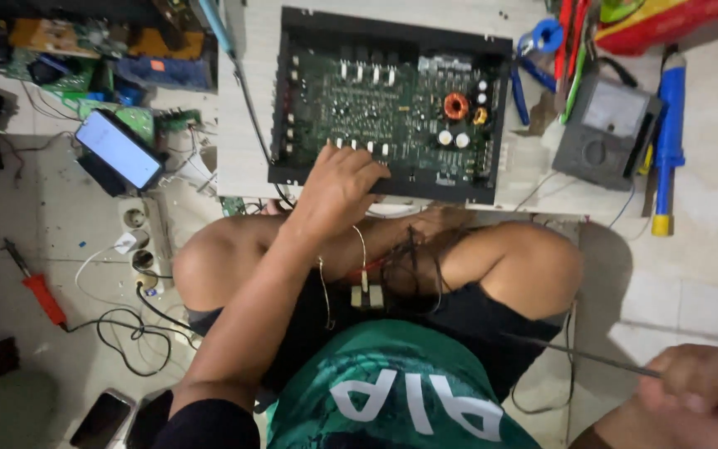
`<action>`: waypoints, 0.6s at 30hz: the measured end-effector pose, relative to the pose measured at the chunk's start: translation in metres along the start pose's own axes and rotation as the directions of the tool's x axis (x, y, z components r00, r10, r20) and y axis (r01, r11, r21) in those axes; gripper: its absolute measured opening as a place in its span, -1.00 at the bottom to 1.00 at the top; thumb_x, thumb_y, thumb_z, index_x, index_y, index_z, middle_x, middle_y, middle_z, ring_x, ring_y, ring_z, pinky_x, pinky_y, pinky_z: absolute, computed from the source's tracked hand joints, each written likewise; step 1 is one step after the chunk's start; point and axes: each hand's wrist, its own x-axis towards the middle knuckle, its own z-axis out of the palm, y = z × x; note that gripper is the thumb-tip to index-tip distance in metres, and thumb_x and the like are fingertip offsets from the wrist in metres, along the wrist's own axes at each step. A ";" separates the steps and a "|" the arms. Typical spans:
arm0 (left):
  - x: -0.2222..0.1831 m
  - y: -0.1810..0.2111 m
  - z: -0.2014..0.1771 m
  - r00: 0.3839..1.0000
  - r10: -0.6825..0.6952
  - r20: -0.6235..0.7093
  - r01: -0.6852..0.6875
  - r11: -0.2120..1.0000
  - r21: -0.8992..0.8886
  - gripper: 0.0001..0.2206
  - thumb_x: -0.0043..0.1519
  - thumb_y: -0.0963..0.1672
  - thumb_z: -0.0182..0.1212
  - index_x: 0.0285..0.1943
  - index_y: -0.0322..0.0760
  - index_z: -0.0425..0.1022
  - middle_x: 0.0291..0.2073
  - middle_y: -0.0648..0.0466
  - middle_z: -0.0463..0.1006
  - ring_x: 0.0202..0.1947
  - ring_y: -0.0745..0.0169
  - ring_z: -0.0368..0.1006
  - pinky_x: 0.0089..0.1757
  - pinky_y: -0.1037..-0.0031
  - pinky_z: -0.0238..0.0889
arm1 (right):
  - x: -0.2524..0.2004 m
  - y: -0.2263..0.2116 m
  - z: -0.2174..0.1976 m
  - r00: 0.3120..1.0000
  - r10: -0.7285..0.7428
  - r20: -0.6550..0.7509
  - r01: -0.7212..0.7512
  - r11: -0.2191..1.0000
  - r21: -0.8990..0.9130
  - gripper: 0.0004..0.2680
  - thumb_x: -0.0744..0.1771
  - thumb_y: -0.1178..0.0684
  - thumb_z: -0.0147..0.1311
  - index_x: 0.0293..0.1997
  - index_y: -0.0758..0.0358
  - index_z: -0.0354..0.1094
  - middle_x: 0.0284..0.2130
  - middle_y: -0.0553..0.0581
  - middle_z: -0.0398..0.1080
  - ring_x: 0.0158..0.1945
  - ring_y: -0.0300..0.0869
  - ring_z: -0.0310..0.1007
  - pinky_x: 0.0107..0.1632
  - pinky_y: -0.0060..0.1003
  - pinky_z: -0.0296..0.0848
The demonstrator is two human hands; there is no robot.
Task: Assembling an electronic device by screwing a circuit board into a metal casing.
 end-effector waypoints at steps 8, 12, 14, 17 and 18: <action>-0.008 -0.004 0.011 1.000 0.007 -0.026 -0.006 0.999 0.045 -0.64 -0.03 -0.20 0.51 -0.03 -0.20 0.60 -0.22 0.06 0.54 -0.21 -0.02 0.43 -0.15 0.23 0.12 | -0.034 0.072 0.135 0.954 -0.009 0.299 0.218 0.705 -0.675 -0.71 0.34 0.18 -0.15 0.22 0.21 0.24 -0.46 0.24 0.39 -0.62 -0.19 0.23 -0.52 -0.34 0.25; -0.002 0.001 0.002 0.999 -0.008 -0.051 0.011 0.999 0.050 -0.63 -0.07 -0.22 0.56 -0.07 -0.20 0.63 -0.22 0.08 0.58 -0.18 0.00 0.50 -0.16 0.26 0.14 | -0.038 0.098 0.131 0.974 0.145 0.175 0.044 0.633 -0.772 -0.83 0.50 0.10 -0.21 0.15 0.33 0.28 -0.49 0.21 0.35 -0.56 -0.19 0.16 -0.48 -0.38 0.22; 0.000 0.002 -0.006 0.993 -0.067 0.099 0.068 0.998 -0.001 -0.33 -0.19 0.02 0.69 0.13 -0.12 0.57 -0.08 0.05 0.56 -0.01 -0.08 0.42 0.02 0.10 0.18 | -0.029 0.094 0.120 0.997 -0.053 -0.061 -0.009 0.683 -0.730 -0.79 0.47 0.01 -0.07 0.19 0.27 0.33 -0.55 0.14 0.28 -0.62 -0.32 0.10 -0.53 -0.48 0.08; 0.026 0.016 -0.058 0.995 -0.045 0.092 0.056 0.991 -0.125 -0.42 0.12 0.15 0.36 0.20 -0.22 0.52 0.02 -0.08 0.59 0.09 -0.05 0.44 0.18 0.07 0.25 | -0.004 0.074 0.157 0.974 -0.221 -0.042 0.077 0.505 -0.860 -0.78 0.54 0.08 -0.16 0.23 0.44 0.31 -0.56 0.14 0.16 -0.57 -0.27 0.00 -0.45 -0.39 -0.01; 0.040 0.010 -0.065 0.995 -0.034 0.091 0.045 0.992 -0.120 -0.42 0.12 0.15 0.36 0.20 -0.22 0.52 0.02 -0.08 0.59 0.09 -0.05 0.44 0.18 0.07 0.25 | -0.001 0.077 0.131 0.972 -0.230 -0.045 0.082 0.510 -0.856 -0.78 0.54 0.08 -0.16 0.23 0.44 0.31 -0.56 0.14 0.16 -0.57 -0.27 0.00 -0.45 -0.39 -0.01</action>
